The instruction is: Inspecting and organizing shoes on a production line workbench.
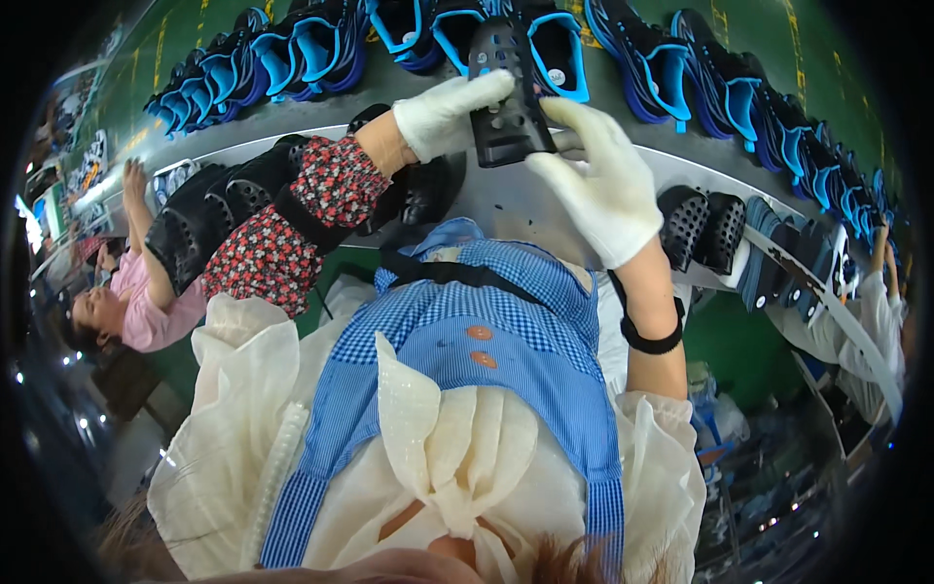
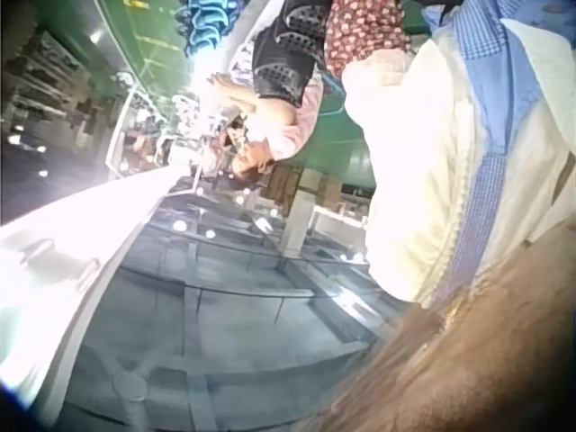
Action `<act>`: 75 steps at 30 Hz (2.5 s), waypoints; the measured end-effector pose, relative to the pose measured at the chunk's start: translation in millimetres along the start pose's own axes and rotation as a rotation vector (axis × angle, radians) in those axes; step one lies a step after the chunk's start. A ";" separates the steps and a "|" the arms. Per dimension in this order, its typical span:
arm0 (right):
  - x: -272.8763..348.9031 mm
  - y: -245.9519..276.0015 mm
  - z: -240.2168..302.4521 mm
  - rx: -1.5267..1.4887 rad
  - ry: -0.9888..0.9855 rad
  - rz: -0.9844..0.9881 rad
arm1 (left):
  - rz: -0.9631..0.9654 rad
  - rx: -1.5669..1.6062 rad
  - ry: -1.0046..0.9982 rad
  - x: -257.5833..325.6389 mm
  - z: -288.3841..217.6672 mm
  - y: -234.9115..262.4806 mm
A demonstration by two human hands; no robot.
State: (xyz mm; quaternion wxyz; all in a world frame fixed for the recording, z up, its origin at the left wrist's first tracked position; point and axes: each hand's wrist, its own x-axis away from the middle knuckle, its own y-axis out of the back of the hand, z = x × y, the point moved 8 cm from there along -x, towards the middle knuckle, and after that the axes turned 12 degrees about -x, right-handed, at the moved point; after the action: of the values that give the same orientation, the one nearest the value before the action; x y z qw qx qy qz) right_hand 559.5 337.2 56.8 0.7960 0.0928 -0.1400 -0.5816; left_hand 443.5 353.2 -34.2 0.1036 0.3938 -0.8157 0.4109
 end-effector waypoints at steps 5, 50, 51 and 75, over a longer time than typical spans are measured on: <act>-27.3 -33.8 -26.1 0.048 -0.265 0.008 | -0.123 -0.068 -0.090 16.7 -14.4 33.9; -230.4 -141.1 -106.5 0.490 -0.302 0.184 | -0.187 -1.992 0.310 -62.3 -8.1 169.4; -221.3 -125.1 -87.8 0.416 -0.391 0.147 | -0.340 -1.877 0.500 -43.3 -29.0 170.9; -103.5 -46.8 -58.1 0.199 0.050 -0.002 | -0.179 -1.994 0.321 -88.6 28.5 233.2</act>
State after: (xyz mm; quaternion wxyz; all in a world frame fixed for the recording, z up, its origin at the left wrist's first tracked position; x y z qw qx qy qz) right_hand 507.2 420.5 -24.5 0.7856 0.1862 -0.1771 -0.5629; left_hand 337.4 463.2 -233.4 0.5241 0.1277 -0.7307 -0.4184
